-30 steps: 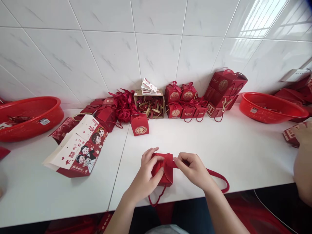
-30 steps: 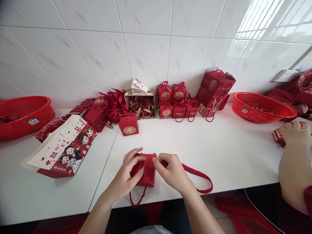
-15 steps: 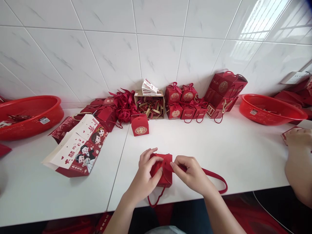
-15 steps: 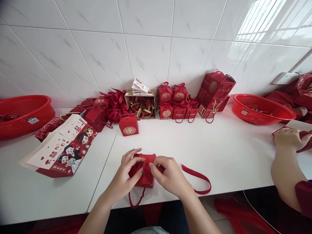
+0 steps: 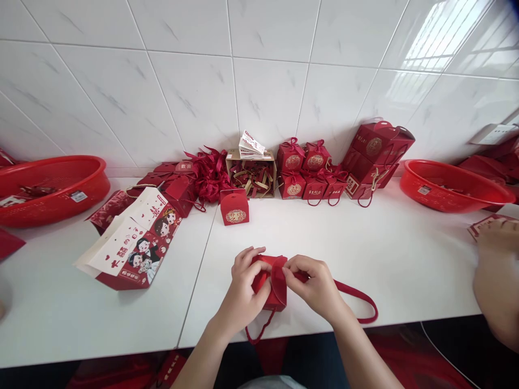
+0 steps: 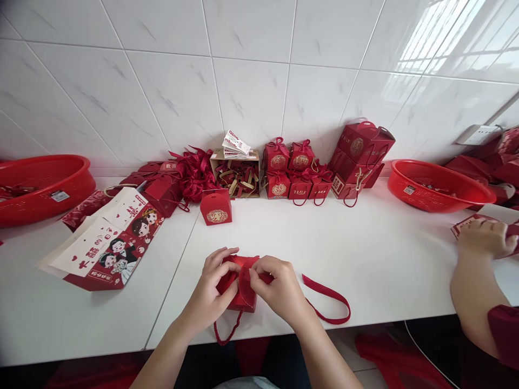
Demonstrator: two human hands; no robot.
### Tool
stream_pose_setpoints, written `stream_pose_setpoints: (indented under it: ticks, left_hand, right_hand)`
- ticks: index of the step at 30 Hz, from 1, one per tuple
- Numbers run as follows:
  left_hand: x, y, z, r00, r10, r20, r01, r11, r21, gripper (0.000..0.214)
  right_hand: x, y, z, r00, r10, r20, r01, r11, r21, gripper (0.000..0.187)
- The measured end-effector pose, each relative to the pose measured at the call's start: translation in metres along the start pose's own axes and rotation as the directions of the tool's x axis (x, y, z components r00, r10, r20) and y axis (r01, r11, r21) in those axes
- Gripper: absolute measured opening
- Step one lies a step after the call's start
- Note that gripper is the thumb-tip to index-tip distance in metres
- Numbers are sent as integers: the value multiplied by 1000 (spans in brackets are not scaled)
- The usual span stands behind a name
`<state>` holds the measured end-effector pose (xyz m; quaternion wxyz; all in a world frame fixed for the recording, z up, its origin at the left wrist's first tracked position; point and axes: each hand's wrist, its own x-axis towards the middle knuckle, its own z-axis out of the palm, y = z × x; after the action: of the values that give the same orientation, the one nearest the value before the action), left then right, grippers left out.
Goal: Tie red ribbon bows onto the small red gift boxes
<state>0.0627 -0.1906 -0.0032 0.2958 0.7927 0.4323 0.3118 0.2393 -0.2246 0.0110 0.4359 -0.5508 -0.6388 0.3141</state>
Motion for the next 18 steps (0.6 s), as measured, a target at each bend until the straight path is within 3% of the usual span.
stream_pose_setpoints:
  ticks: [9,13,16,18]
  left_hand:
    - [0,-3,1,999,41,-3,-41,999,-3,10]
    - [-2,-2,-1,999,45,22,-45,999,-1,11]
    - [-4,1,-3,998,70,4,-70,996,54,12]
    - [-4,4,-5,993,117,-18,-114,988,104,13]
  right_hand:
    - [-2,6,-1,1000,20,1,-20,995,-97,30]
    - [-4,14,-1,998,26,-63,-31,996,-78,18]
    - [-5,15,-3,993,-43,-106,35,996,-77,31]
    - [-6,12,-3,993,-116,-13,115,990,-88,35]
